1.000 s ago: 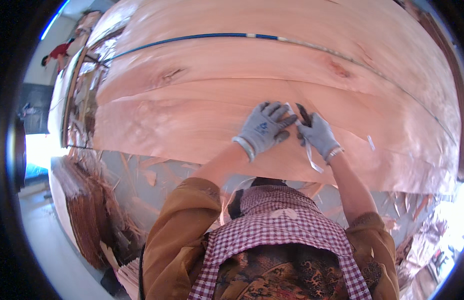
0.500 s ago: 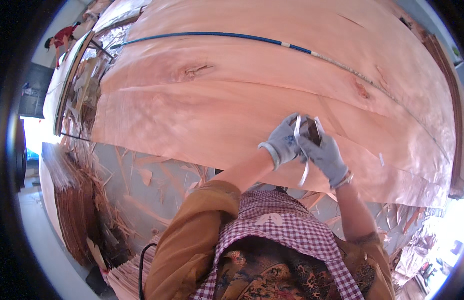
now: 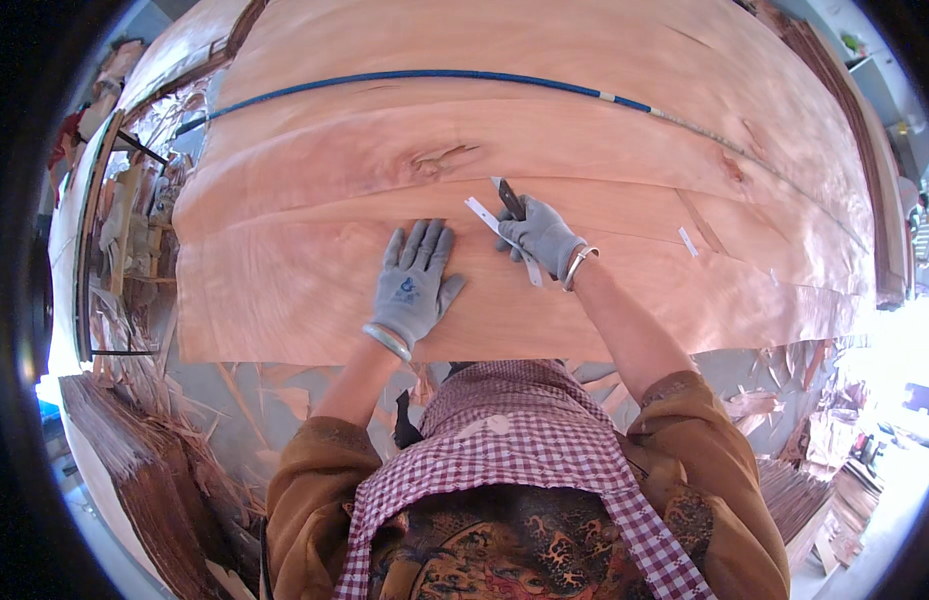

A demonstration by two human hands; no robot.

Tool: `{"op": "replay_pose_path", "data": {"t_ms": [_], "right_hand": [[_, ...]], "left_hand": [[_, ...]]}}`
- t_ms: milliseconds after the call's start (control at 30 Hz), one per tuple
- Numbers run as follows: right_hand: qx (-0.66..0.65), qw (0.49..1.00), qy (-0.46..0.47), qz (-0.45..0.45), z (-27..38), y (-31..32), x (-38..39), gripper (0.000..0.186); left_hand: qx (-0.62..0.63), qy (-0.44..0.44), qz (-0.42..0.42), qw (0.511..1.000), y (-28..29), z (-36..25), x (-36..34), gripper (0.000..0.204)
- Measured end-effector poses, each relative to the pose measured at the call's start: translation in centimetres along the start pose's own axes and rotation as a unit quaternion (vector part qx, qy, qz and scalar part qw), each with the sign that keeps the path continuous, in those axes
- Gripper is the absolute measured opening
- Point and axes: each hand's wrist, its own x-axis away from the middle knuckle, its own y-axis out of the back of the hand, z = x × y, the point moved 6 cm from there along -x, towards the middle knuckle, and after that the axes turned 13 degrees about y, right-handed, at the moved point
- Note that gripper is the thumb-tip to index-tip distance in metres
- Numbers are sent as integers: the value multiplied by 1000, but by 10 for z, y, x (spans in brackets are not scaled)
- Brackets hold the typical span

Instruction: The person trims thin sheets of wood veneer using a utility knife and a metal ruler, applies staples with a manual stapler to mark or join sections, and then stacks the sheets in a pile.

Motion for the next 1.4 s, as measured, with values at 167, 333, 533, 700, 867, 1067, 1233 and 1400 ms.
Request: {"op": "replay_pose_path", "data": {"t_ms": [167, 333, 533, 700, 867, 1067, 1233, 1400], "right_hand": [[60, 998, -2, -3, 8, -8, -2, 14], [106, 993, -37, -36, 7, -2, 9, 17], [-34, 998, -43, 29, -4, -19, 35, 15], [-53, 993, -1, 108, 34, -71, 45, 20], [-57, 993, 62, 81, 44, -102, -4, 26], [-119, 988, 54, 86, 76, -214, -78, 18], [-33, 999, -1, -5, 62, -234, -107, 17], [112, 993, -7, -29, 61, -234, -104, 23]], "left_hand": [[23, -44, -22, 999, -11, -18, -27, 54], [-29, -79, 48, 995, -13, -29, -42, 48], [-79, -77, 51, 993, -11, -27, -43, 47], [-59, -74, 67, 993, -20, -14, -39, 54], [-17, -73, 22, 997, 22, 85, -18, 58], [-98, 40, -29, 994, 71, 259, -2, 56], [-42, -23, -32, 998, 69, 254, -7, 52], [33, -127, 6, 991, 53, 229, -11, 47]]}}
